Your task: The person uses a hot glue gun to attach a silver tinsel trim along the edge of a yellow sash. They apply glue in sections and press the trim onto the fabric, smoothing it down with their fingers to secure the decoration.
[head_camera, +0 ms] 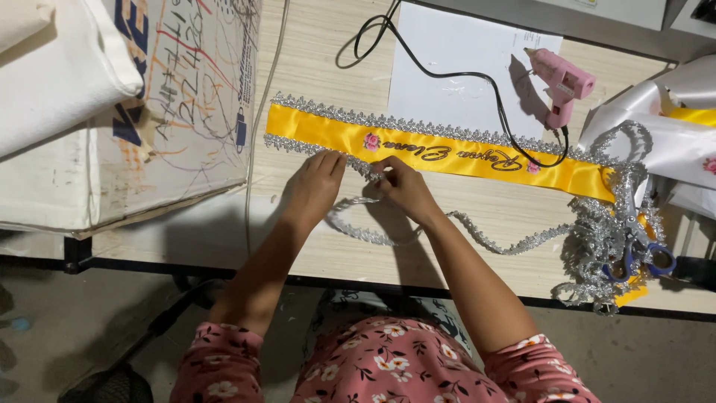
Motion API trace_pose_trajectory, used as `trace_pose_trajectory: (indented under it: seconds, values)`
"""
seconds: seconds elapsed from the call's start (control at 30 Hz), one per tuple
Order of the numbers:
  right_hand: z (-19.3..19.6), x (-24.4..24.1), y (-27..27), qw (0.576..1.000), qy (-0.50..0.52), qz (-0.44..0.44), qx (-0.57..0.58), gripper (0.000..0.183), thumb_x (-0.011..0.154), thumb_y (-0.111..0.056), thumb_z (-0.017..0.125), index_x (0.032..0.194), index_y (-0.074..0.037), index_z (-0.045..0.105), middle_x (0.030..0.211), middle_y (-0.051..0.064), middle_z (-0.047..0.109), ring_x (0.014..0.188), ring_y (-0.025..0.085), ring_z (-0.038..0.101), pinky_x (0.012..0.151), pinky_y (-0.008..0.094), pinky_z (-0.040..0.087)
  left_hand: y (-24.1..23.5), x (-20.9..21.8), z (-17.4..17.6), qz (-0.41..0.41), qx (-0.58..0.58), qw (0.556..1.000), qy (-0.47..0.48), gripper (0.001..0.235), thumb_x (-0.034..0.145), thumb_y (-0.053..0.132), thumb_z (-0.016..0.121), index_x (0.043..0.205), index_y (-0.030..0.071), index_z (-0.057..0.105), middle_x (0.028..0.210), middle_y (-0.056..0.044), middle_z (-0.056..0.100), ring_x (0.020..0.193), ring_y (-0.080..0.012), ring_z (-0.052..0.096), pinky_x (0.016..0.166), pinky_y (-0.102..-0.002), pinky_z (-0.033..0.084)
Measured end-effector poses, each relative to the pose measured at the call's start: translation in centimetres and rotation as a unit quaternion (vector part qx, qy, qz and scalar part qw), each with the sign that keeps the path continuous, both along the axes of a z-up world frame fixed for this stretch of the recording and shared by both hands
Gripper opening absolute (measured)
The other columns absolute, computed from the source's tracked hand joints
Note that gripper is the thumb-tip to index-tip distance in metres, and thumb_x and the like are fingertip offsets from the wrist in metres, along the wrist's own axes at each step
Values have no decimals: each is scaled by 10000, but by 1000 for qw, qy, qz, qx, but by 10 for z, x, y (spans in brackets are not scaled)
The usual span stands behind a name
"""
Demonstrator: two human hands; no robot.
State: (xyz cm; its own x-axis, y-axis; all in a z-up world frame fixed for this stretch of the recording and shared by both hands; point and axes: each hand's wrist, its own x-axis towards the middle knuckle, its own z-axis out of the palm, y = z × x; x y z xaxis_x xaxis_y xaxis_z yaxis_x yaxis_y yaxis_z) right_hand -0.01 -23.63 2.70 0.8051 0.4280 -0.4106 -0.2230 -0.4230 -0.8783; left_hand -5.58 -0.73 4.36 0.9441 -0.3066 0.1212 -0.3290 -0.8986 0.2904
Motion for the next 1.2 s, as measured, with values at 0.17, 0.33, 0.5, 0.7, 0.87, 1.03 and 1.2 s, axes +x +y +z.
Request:
trace_pose_trajectory:
  seconds: [0.17, 0.33, 0.5, 0.7, 0.87, 1.03, 1.2]
  values:
    - [3, 7, -16, 999, 15, -11, -38, 227, 909, 22, 589, 1128, -3, 530, 990, 108, 737, 932, 165, 745, 786, 317, 579, -4, -11, -13, 2, 26, 999, -20, 458, 898, 49, 590, 1349, -27, 613, 1337, -141, 619, 1296, -282, 575, 1069, -376, 496]
    - [-3, 12, -36, 993, 15, -17, -112, 158, 983, -94, 604, 1129, -33, 608, 944, 81, 758, 887, 141, 737, 802, 305, 571, -10, -15, -19, 20, 33, 998, -45, 480, 910, 59, 586, 1389, 60, 615, 1384, -167, 608, 1313, -314, 571, 1035, -406, 511]
    - [3, 7, -47, 992, 50, -54, -102, 155, 1008, -151, 649, 1042, 0, 644, 870, 77, 722, 779, 141, 672, 732, 302, 538, -14, -13, -16, 19, 32, 998, -59, 502, 906, 59, 590, 1407, 78, 622, 1341, -168, 619, 1280, -316, 583, 1024, -404, 519]
    - [-25, 1, -77, 996, 67, -60, -29, 114, 944, -70, 644, 1037, -5, 632, 892, 42, 697, 798, 108, 658, 731, 260, 538, -19, -13, -30, 30, 42, 996, -72, 500, 908, 67, 586, 1403, 125, 625, 1324, -163, 621, 1279, -323, 578, 1007, -412, 515]
    - [-29, 5, -87, 993, 86, -82, -17, 124, 970, -92, 631, 1039, 11, 638, 851, 35, 675, 748, 108, 611, 683, 266, 511, -21, -12, -36, 41, 44, 996, -63, 497, 910, 63, 581, 1401, 132, 622, 1315, -160, 618, 1282, -329, 572, 1007, -422, 510]
    - [-12, 8, -84, 988, 77, -117, -60, 229, 1007, -242, 656, 1049, -18, 677, 779, 19, 635, 652, 103, 548, 601, 289, 470, -23, -11, -35, 45, 50, 996, -59, 497, 916, 73, 588, 1408, 133, 621, 1304, -158, 615, 1273, -327, 568, 1022, -428, 497]
    - [-9, 14, -85, 987, -27, -99, -127, 207, 962, -241, 736, 947, -36, 715, 790, 16, 700, 710, 61, 605, 655, 246, 499, -24, -11, -38, 45, 59, 996, -56, 499, 917, 70, 590, 1412, 130, 622, 1300, -165, 614, 1270, -329, 571, 1029, -424, 493]
